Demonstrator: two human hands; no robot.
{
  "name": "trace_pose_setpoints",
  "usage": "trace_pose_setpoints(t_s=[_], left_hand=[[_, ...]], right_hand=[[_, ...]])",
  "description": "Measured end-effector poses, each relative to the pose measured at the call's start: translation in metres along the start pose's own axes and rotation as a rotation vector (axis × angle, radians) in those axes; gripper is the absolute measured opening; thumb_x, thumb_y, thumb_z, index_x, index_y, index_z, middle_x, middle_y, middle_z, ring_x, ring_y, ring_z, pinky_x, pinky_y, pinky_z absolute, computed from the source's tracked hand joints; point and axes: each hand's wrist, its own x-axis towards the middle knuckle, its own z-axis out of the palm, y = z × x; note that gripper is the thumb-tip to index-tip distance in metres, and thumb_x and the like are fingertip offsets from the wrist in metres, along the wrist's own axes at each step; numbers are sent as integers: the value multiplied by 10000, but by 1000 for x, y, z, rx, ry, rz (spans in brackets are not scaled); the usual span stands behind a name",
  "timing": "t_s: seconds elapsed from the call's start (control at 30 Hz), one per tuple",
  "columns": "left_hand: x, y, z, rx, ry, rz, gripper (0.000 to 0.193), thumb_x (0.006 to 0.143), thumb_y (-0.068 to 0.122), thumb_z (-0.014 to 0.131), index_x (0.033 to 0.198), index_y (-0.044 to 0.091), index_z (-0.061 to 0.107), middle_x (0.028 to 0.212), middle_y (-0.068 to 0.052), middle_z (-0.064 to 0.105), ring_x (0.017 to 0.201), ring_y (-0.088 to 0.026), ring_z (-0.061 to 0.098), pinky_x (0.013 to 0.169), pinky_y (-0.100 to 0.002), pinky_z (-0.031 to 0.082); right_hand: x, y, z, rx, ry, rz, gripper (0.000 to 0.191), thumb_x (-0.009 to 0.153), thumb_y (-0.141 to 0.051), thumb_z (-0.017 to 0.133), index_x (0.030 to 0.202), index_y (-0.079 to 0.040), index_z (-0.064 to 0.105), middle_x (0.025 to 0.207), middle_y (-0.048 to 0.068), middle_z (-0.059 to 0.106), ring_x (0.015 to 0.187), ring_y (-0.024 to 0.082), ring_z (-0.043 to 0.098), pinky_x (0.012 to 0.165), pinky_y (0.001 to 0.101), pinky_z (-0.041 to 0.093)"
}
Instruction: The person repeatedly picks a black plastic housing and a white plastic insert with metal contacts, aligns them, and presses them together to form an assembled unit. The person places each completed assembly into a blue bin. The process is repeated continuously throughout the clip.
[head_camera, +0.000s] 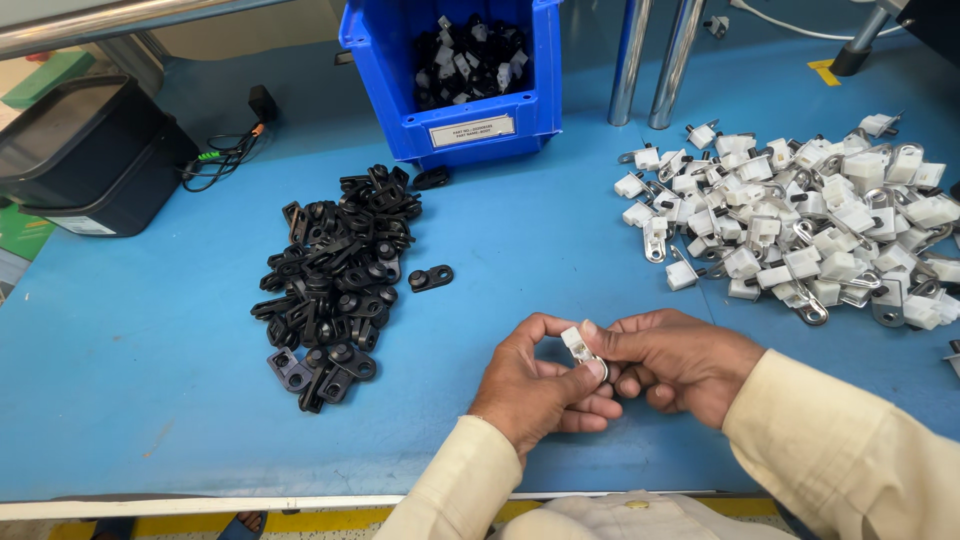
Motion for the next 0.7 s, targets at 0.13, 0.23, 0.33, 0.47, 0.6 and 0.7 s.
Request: trace_pose_setpoints(t_s=[0.13,0.23,0.33,0.47,0.6,0.7], left_hand=[[0,-2,1,1,63,-41,423,895,19,690,1282,44,522,911,-186,731,733,-247,775,602,-319,662],[-2,-6,9,4,184,-61,382,886,7,680,1247,65,572,885,-171,750,710,-240,774,587,-328,654],[-3,-10,15,29,261,-53,365,876,-8,692,1218,86,600,868,-166,759,687,-242,767,569,-336,645],[-2,-10,15,64,266,-11,316,885,-17,695,1184,56,622,858,-160,736,665,-232,766,548,-339,648],[-2,-6,8,17,269,-22,326,904,13,667,1213,92,600,866,-143,752,653,-216,750,549,-323,640],[-4,-5,9,-35,271,-70,339,926,31,645,1245,111,564,885,-150,726,660,-225,750,558,-323,639]], right_hand=[[6,6,1,36,5,-89,324,912,-350,717,800,-51,659,644,20,619,508,92,514,423,245,342],[3,19,16,113,118,-193,275,936,-280,685,813,-34,669,653,46,640,505,117,524,423,267,374],[-4,33,35,-117,400,-313,248,970,-266,682,862,-45,709,668,97,663,536,185,579,457,325,437],[-16,46,41,-720,666,-945,153,935,-175,632,902,-56,722,809,93,734,716,247,694,616,364,527],[-26,52,36,-812,501,-1151,291,894,-157,595,1131,-37,714,949,95,749,743,253,724,607,358,562],[-29,46,34,-381,383,-858,281,929,-252,650,1091,-42,741,888,65,770,713,169,729,583,303,547]])
